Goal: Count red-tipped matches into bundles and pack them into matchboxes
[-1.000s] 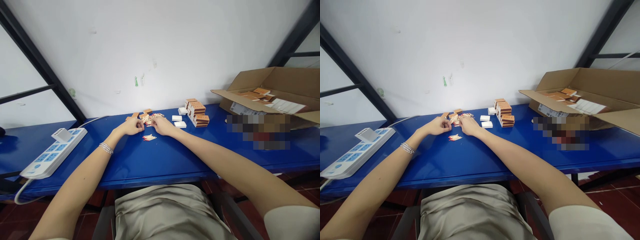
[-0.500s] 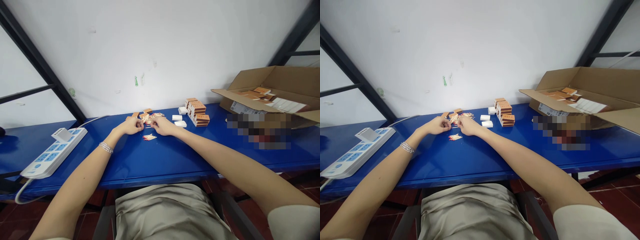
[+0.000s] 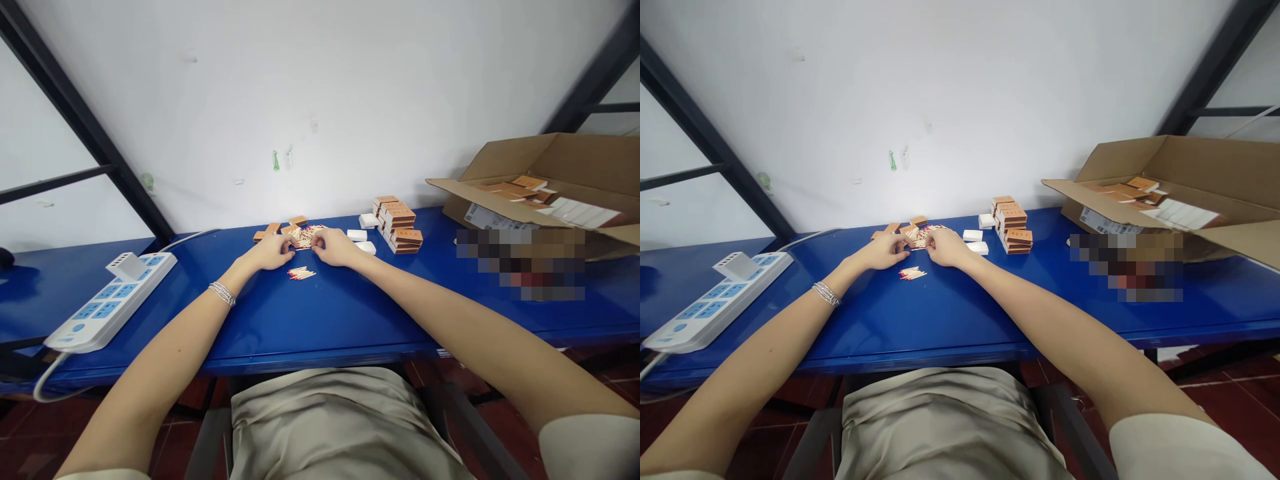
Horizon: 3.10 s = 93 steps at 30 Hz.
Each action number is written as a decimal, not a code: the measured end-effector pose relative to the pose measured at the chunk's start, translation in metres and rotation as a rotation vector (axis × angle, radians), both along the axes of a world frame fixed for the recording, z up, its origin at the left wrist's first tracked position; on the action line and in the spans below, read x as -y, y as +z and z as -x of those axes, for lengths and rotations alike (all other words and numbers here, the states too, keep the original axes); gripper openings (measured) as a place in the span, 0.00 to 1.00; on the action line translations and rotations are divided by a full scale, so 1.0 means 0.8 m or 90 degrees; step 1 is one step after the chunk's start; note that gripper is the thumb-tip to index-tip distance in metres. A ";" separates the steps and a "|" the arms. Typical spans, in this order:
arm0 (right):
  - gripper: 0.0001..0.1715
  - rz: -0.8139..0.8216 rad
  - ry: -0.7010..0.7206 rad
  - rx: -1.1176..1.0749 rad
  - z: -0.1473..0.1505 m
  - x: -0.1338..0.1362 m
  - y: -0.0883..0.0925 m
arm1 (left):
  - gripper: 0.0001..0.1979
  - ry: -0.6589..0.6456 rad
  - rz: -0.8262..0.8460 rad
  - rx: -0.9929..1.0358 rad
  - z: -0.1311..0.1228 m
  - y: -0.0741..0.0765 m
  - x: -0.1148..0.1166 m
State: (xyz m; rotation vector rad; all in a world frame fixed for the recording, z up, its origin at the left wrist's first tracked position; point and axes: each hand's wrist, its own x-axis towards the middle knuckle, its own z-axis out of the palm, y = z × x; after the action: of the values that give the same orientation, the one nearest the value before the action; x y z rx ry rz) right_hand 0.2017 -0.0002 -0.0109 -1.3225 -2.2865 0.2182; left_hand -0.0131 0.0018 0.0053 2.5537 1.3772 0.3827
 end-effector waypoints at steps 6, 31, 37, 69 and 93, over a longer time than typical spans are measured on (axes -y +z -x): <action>0.10 0.001 -0.009 0.028 0.004 0.000 -0.002 | 0.13 -0.009 0.007 -0.015 -0.003 0.000 0.000; 0.07 0.030 0.226 -0.032 0.006 0.007 -0.001 | 0.09 0.001 0.055 0.037 0.009 0.007 -0.003; 0.09 -0.045 0.000 0.088 -0.008 -0.006 0.005 | 0.08 -0.002 0.057 0.055 0.013 0.002 -0.007; 0.10 -0.054 0.034 0.051 0.006 0.006 0.008 | 0.08 0.012 0.055 0.035 0.018 0.004 -0.009; 0.13 -0.088 -0.003 0.139 0.007 -0.016 -0.013 | 0.09 -0.066 0.111 0.023 0.003 0.017 0.013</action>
State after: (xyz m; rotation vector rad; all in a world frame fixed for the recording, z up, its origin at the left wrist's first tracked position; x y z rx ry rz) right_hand 0.1958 0.0126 -0.0213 -1.3366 -2.4272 -0.0908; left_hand -0.0151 -0.0082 0.0190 2.4506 1.2034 0.2768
